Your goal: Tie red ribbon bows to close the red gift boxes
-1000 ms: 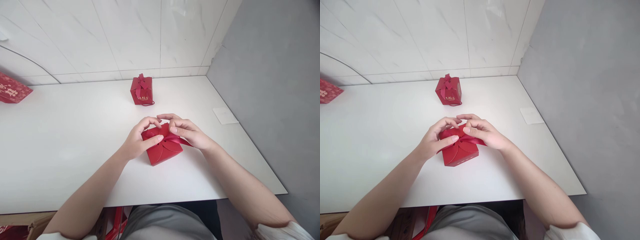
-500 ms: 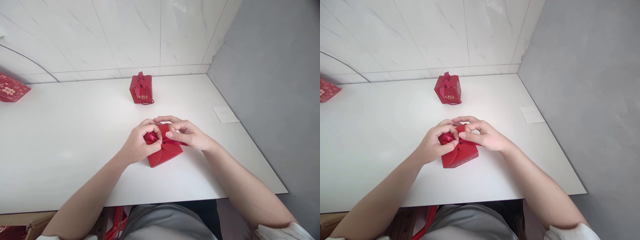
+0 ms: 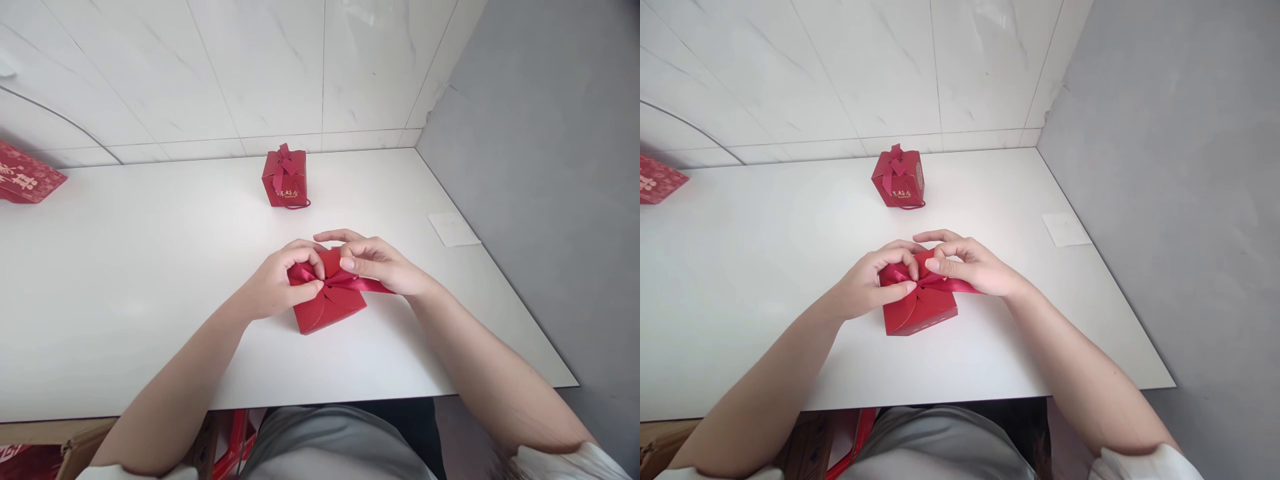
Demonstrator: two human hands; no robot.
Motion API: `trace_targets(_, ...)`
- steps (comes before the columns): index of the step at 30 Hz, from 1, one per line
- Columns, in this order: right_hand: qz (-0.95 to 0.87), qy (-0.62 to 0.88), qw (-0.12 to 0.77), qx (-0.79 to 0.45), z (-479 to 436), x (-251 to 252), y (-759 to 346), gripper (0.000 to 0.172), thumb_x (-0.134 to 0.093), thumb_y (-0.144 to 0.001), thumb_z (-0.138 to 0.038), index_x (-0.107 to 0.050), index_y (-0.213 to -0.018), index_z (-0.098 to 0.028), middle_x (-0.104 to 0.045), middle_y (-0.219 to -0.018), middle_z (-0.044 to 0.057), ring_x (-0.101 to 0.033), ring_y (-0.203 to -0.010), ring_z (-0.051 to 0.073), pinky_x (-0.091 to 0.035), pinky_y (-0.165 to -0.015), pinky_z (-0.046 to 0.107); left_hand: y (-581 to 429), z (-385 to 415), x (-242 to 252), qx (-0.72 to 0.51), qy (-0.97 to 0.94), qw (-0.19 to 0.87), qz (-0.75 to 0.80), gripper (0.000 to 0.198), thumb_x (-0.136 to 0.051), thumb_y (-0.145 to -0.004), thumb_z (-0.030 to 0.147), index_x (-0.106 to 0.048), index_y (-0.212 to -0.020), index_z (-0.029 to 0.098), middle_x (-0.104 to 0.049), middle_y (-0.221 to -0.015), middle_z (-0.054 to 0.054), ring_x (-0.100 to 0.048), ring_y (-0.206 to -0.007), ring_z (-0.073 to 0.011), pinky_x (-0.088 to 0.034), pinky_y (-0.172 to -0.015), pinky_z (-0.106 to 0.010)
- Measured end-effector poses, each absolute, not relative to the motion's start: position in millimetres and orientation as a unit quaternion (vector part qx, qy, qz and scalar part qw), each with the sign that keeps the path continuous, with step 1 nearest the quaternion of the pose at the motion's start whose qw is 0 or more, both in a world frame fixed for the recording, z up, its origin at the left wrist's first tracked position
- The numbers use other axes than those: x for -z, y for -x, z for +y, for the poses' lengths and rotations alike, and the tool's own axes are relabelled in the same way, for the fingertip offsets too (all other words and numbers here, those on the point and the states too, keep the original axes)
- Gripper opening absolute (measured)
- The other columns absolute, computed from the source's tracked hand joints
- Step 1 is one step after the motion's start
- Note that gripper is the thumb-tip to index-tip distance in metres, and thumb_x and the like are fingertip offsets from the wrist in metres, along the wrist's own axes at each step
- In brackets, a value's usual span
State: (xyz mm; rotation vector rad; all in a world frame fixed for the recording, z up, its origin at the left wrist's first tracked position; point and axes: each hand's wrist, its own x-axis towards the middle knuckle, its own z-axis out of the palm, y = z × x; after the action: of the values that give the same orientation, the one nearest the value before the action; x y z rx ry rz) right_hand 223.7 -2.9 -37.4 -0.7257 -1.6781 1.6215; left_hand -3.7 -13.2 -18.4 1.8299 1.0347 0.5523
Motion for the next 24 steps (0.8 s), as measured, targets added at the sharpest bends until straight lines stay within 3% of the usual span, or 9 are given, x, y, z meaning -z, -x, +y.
trace_targets(5, -0.65, 0.286, 0.34, -0.617, -3.3, 37.2, -224.0, 0.03, -0.065, -0.093, -0.042, -0.069, -0.07, -0.022, -0.051, -0.148, 0.004, -0.034, -0.147, 0.028, -0.038, -0.113, 0.046, 5.5, -13.5, 17.6, -0.225, -0.744, 0.475, 0.413, 0.013, -0.07, -0.083, 0.031, -0.061, -0.085, 0.021, -0.058, -0.127, -0.003, -0.062, -0.105, -0.0206, -0.053, -0.084, -0.034)
trace_targets(8, -0.663, 0.289, 0.328, -0.608, -4.3, 37.7, -222.5, 0.027, -0.063, -0.094, -0.044, -0.073, -0.078, -0.024, -0.052, -0.147, 0.004, -0.03, -0.149, 0.027, -0.036, -0.115, 0.046, 3.6, -14.7, 18.3, -0.237, -0.752, 0.458, 0.411, 0.017, -0.073, -0.082, 0.034, -0.061, -0.084, 0.021, -0.058, -0.126, -0.004, -0.061, -0.108, -0.021, -0.052, -0.09, -0.036)
trace_targets(12, -0.683, 0.275, 0.32, -0.596, -4.7, 36.4, -221.2, 0.024, -0.061, -0.096, -0.043, -0.075, -0.085, -0.026, -0.059, -0.139, 0.005, -0.024, -0.152, 0.023, -0.034, -0.117, 0.045, 2.7, -15.1, 19.2, -0.23, -0.75, 0.46, 0.415, 0.019, -0.073, -0.082, 0.035, -0.06, -0.084, 0.021, -0.058, -0.126, -0.004, -0.061, -0.104, -0.0201, -0.052, -0.088, -0.036)
trace_targets(19, -0.682, 0.265, 0.312, -0.606, -2.4, 37.2, -222.6, 0.017, -0.061, -0.096, -0.033, -0.074, -0.088, -0.024, -0.051, -0.149, 0.004, -0.037, -0.146, 0.027, -0.033, -0.117, 0.045, 2.9, -15.5, 18.4, -0.226, -0.747, 0.464, 0.418, 0.022, -0.073, -0.082, 0.035, -0.057, -0.089, 0.023, -0.06, -0.112, -0.002, -0.061, -0.097, -0.0177, -0.052, -0.081, -0.033)
trace_targets(24, -0.668, 0.265, 0.327, -0.614, -2.4, 39.0, -225.1, 0.018, -0.058, -0.095, -0.021, -0.072, -0.084, -0.022, -0.047, -0.151, 0.004, -0.048, -0.138, 0.027, -0.037, -0.114, 0.045, 3.7, -14.9, 16.9, -0.22, -0.757, 0.456, 0.412, 0.02, -0.073, -0.082, 0.035, -0.058, -0.088, 0.022, -0.06, -0.113, -0.003, -0.061, -0.099, -0.0184, -0.052, -0.084, -0.034)
